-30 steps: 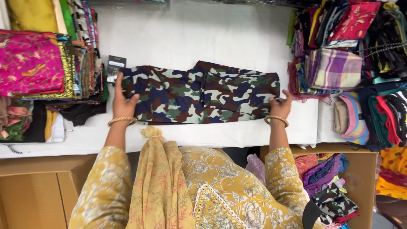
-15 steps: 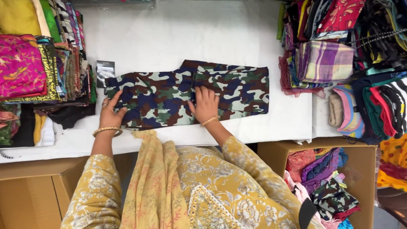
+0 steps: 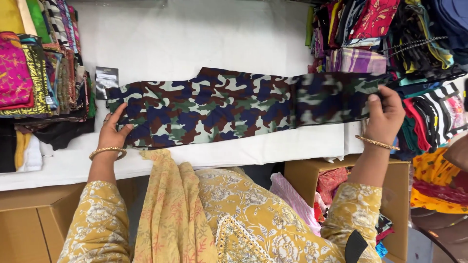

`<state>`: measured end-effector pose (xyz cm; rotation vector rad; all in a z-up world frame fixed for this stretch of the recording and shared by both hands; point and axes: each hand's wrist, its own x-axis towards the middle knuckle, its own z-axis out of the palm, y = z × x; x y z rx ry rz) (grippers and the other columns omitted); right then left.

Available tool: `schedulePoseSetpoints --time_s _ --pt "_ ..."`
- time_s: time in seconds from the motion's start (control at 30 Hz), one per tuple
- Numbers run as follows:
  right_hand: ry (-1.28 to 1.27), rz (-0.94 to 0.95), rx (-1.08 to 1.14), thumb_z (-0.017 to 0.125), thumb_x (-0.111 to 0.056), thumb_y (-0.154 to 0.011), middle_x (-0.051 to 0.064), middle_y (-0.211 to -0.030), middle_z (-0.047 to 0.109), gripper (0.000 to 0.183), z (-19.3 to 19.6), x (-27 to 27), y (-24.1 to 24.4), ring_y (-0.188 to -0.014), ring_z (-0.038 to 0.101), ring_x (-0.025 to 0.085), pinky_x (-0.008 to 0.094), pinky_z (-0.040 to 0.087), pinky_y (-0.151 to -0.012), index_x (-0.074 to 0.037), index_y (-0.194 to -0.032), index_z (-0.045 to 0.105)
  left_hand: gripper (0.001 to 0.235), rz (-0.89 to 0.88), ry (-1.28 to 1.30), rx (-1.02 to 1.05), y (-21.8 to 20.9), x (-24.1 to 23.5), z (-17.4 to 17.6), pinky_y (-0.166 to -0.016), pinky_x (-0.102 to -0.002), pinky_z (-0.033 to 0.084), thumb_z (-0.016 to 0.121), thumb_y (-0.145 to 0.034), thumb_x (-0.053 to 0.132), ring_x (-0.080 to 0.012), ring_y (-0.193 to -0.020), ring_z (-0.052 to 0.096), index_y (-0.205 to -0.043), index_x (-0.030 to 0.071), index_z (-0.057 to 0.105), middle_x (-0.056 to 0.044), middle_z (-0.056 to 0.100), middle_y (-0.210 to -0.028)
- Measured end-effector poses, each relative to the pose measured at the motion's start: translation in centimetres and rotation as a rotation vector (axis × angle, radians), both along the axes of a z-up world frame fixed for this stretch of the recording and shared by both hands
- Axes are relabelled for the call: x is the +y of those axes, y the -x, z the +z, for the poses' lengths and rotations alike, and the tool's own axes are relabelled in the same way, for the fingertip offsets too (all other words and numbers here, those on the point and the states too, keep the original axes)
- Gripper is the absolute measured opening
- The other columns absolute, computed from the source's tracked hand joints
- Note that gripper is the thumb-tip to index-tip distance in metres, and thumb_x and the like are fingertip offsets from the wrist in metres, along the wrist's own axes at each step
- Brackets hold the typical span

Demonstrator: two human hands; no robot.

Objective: The person folds various pieces of clothing on a white table, including a camouflage-patterned garment, a red and green cloth, a pink and white striped top, and a pink polka-dotted top. The person handles each item by hand, smoothing and folding them into neat stacks.

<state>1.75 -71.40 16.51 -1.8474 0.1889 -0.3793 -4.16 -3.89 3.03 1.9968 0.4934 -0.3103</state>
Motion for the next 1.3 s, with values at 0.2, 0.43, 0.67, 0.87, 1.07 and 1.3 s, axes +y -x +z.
schedulePoseSetpoints --time_s 0.2,0.43,0.67,0.87,1.07,1.3 --pt "0.543 0.029 -0.146 0.067 0.002 -0.101 0.002 -0.101 0.071 0.022 -2.0 12.1 1.0 -0.090 0.063 0.010 0.025 0.050 -0.080 -0.007 -0.121 0.071 0.074 0.013 0.015 0.032 -0.1 0.1 0.1 -0.115 -0.034 0.039 0.070 -0.088 -0.002 -0.0244 -0.139 0.047 -0.150 0.033 0.053 -0.011 0.048 -0.151" --pt "0.584 0.496 0.082 0.072 -0.026 -0.095 0.016 -0.135 0.066 0.045 -12.6 31.1 4.7 -0.126 0.059 0.032 0.042 0.047 -0.108 -0.007 -0.135 0.061 0.072 -0.002 -0.024 0.093 -0.8 -0.6 2.1 -0.115 -0.032 0.041 0.068 -0.089 -0.002 -0.0222 -0.136 0.050 -0.149 0.033 0.053 -0.008 0.052 -0.149" --pt "0.976 0.580 0.089 0.052 -0.049 -0.101 0.009 -0.162 0.037 0.065 -17.1 31.9 1.8 -0.151 0.029 0.027 0.053 0.023 -0.120 -0.014 -0.154 0.041 0.072 0.056 -0.031 0.115 -0.9 -1.3 2.1 -0.114 -0.032 0.043 0.067 -0.089 -0.003 -0.0214 -0.136 0.051 -0.149 0.036 0.054 -0.008 0.049 -0.150" --pt "0.868 0.850 0.277 0.046 -0.045 -0.105 0.013 -0.167 0.025 0.064 -15.8 26.2 -1.6 -0.151 0.019 0.030 0.059 0.012 -0.115 -0.011 -0.157 0.033 0.073 0.014 -0.092 0.076 -0.7 -1.2 1.6 -0.115 -0.035 0.040 0.067 -0.090 -0.003 -0.0252 -0.138 0.049 -0.150 0.035 0.052 -0.011 0.050 -0.149" --pt "0.851 -0.149 0.065 0.088 -0.019 -0.077 0.019 -0.129 0.062 0.063 -19.8 12.1 -2.6 -0.114 0.059 0.039 0.049 0.047 -0.098 -0.001 -0.129 0.058 0.072 0.004 -0.127 0.065 -0.2 -0.3 0.1 -0.113 -0.037 0.040 0.068 -0.090 0.002 -0.0286 -0.140 0.046 -0.151 0.035 0.049 -0.013 0.047 -0.152" --pt "0.192 0.077 0.500 0.082 -0.017 -0.088 0.009 -0.095 0.071 0.033 -16.3 5.0 -2.8 -0.083 0.063 0.019 0.034 0.051 -0.078 0.003 -0.111 0.070 0.076 -0.024 0.030 0.045 -1.2 -0.6 3.0 -0.117 -0.034 0.035 0.070 -0.086 0.001 -0.0287 -0.147 0.041 -0.149 0.039 0.051 -0.016 0.042 -0.159"
